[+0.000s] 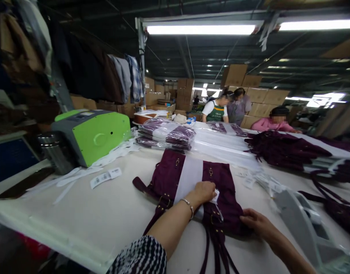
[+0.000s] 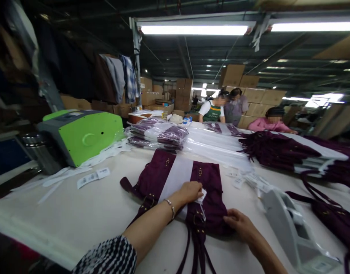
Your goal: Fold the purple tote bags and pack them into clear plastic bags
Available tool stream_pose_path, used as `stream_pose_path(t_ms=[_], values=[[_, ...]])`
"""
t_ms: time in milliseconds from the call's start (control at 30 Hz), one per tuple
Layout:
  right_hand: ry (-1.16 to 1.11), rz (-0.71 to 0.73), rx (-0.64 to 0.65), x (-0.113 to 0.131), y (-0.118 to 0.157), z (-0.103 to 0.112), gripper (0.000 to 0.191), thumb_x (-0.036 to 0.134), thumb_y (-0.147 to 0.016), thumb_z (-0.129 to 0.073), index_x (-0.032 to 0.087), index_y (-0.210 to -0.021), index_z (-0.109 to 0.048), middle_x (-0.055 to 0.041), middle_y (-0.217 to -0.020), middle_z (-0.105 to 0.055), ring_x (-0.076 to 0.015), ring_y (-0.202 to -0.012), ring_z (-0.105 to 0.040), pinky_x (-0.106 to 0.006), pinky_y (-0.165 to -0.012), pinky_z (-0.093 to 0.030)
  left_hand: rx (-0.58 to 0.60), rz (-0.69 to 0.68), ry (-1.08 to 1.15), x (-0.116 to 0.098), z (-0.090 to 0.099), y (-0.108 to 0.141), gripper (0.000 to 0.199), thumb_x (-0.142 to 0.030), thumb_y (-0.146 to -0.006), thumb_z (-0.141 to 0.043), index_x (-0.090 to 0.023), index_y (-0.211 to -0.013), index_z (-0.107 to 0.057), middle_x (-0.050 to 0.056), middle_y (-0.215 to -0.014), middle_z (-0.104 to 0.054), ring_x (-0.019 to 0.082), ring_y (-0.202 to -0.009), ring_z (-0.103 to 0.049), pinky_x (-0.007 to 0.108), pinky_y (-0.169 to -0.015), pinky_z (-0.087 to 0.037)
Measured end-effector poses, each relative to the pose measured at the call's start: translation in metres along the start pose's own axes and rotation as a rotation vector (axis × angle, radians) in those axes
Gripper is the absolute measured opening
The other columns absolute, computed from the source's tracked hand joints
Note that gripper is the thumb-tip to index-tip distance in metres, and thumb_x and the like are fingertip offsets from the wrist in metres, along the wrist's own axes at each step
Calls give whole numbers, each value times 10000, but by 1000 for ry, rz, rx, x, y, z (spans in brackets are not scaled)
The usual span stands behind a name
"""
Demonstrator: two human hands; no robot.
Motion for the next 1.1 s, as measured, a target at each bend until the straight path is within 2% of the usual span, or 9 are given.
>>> stream_pose_path(t_ms=[167, 300, 400, 467, 533, 700, 833, 967, 1100], values=[[77, 56, -51, 8, 10, 2, 438, 575, -591, -655, 201, -817, -686, -88, -758, -719, -242, -698, -670, -305, -587, -492, -160, -3, 25, 23, 61, 38, 181, -406, -929, -570, -264, -994, -661, -4, -1074, -683, 142, -1034, -613, 253, -918, -471], [130, 117, -219, 13, 17, 12, 499, 624, -671, -615, 201, -924, -688, -77, -755, -720, -247, -722, -672, -313, -619, -488, -409, 266, -76, 95, 122, 126, 239, -341, -994, -383, -228, -930, -584, 47, -1047, -641, 189, -1021, -585, 318, -912, -439], [157, 113, -268, 15, 22, 10, 510, 623, -667, -627, 190, -931, -675, -12, -607, -626, -202, -591, -593, -290, -534, -413, -493, 460, -126, 156, 140, 187, 258, -448, -932, -472, -222, -814, -515, 72, -884, -616, 258, -881, -583, 386, -780, -438], [92, 134, -275, 17, 23, 7, 493, 600, -670, -627, 183, -932, -659, 27, -559, -552, -168, -538, -533, -272, -509, -365, -403, 597, -150, 195, 128, 205, 340, -559, -890, -484, -244, -762, -481, 48, -816, -612, 267, -844, -592, 384, -750, -426], [12, 150, -274, 17, 22, 5, 468, 563, -667, -636, 179, -936, -638, 56, -544, -496, -138, -510, -484, -257, -502, -328, -307, 597, -115, 213, 108, 204, 379, -576, -902, -412, -250, -721, -479, 45, -793, -623, 266, -840, -606, 383, -752, -425], [-77, 142, -233, 19, 20, 2, 457, 508, -621, -674, 177, -928, -603, 93, -532, -415, -99, -484, -388, -233, -498, -249, -384, 516, -76, 212, 91, 193, 294, -482, -867, -401, -249, -751, -537, 69, -865, -662, 271, -915, -618, 399, -869, -448], [-126, 141, -191, 25, 24, -1, 435, 487, -599, -681, 181, -891, -580, 97, -526, -398, -92, -492, -360, -225, -508, -228, -417, 568, 241, 233, 84, 194, 363, -554, -811, -409, -246, -707, -570, 69, -854, -677, 280, -920, -640, 405, -897, -485], [-143, 94, -186, 21, 28, 4, 438, 497, -572, -675, 210, -867, -524, 97, -527, -407, -97, -494, -362, -229, -507, -229, -374, 672, 663, 260, 57, 209, 467, -676, -759, -452, -234, -783, -601, 58, -863, -714, 293, -949, -668, 406, -897, -516], [-79, 41, -168, 8, 32, 8, 455, 524, -558, -677, 224, -853, -505, 83, -544, -443, -107, -504, -396, -236, -514, -255, -367, 658, 834, 255, 43, 233, 481, -715, -740, -508, -250, -815, -605, 20, -921, -721, 287, -1039, -646, 393, -943, -503]])
Point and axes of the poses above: each hand's wrist, its own y-axis away from the middle knuckle, its own z-axis out of the back of the hand, x = y × z, the point moved 9 cm from there along -y, towards the middle knuckle
